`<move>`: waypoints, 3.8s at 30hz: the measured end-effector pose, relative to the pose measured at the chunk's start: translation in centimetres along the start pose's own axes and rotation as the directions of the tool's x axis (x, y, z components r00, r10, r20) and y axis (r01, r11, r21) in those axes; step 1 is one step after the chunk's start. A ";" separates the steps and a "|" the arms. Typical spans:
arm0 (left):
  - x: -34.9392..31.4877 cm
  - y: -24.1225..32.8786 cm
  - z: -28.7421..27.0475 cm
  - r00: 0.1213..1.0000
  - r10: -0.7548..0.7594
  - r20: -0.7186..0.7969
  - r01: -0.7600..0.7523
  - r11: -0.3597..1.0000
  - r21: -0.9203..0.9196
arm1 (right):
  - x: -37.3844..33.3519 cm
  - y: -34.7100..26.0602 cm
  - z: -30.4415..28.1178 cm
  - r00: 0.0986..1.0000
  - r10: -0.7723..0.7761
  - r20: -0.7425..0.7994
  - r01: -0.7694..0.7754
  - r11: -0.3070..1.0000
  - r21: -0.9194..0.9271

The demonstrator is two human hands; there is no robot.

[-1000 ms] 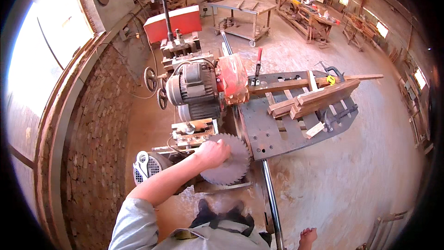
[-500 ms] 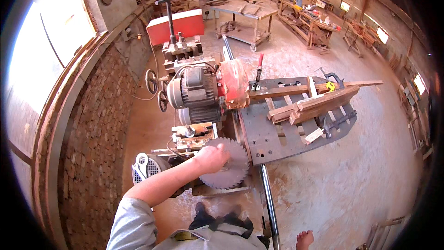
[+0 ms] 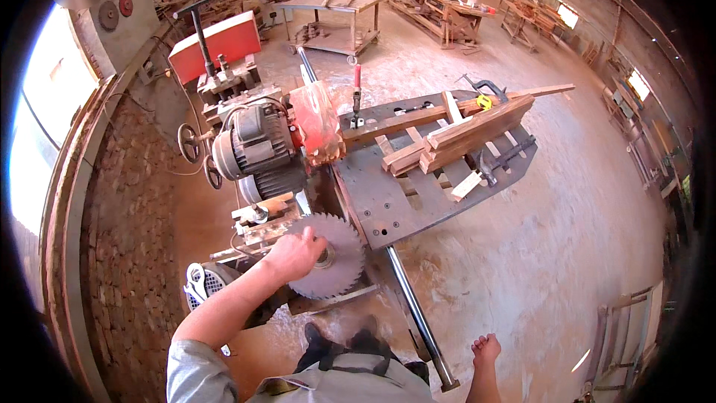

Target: The person measures a piece of wood with a tape measure, then walks to a large circular saw. They use a wrench to loosen the blade nut, remove the blade, and place a washer onto the arbor. The person then reattaches the blade and tightens the nut with the wrench. Finally, they walk to a workbench and open a drawer.

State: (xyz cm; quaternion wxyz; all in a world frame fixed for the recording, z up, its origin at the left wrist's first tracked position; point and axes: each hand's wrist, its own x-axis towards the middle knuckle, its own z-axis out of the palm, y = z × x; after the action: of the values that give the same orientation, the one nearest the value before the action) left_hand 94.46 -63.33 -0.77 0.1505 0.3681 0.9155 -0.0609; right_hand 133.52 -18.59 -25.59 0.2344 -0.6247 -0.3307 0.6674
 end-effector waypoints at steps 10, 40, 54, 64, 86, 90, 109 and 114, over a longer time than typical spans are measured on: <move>0.3 0.9 -1.6 0.980 -0.194 0.040 0.197 0.976 -0.095 | 0.5 -0.1 -1.0 1.000 0.009 0.017 -0.009 1.000 -0.014; 0.7 -0.8 1.0 0.979 0.067 -0.194 -0.084 0.993 -0.082 | 0.4 -2.0 2.8 0.978 -0.021 0.208 0.038 0.996 -0.080; 2.2 0.1 -0.3 0.954 -0.287 0.088 0.297 0.944 -0.147 | -27.1 -13.7 19.0 0.161 -0.164 0.973 0.079 0.985 0.153; 0.4 -0.4 -0.5 0.851 -0.442 -0.283 0.298 0.851 -0.433 | -37.5 -10.9 21.8 -0.610 -0.083 0.788 -0.501 0.811 -0.302; -21.7 -7.1 11.9 0.388 -0.898 -0.206 0.706 0.434 -0.560 | -33.5 -3.0 29.1 -0.588 0.327 0.740 -0.198 0.829 -0.523; -19.7 -7.1 12.4 0.561 -0.804 -0.197 0.629 0.569 -0.530 | -31.5 -2.0 28.9 -0.361 0.446 0.819 -0.175 0.830 -0.530; -1.9 -0.9 12.6 0.697 -0.687 -0.206 0.377 0.596 -0.709 | -22.7 3.2 36.5 0.380 0.118 0.917 0.708 0.602 -0.370; -2.0 -3.5 15.0 0.578 -0.816 0.018 0.528 0.358 -0.770 | -18.2 2.3 37.8 0.385 -0.086 0.919 0.883 0.326 -0.339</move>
State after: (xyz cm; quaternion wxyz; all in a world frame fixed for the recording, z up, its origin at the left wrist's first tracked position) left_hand 96.82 -70.50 -14.34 0.0633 -0.1342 0.9401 0.3068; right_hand 98.38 -38.96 -14.87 -0.0357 -0.1375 -0.8574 0.4947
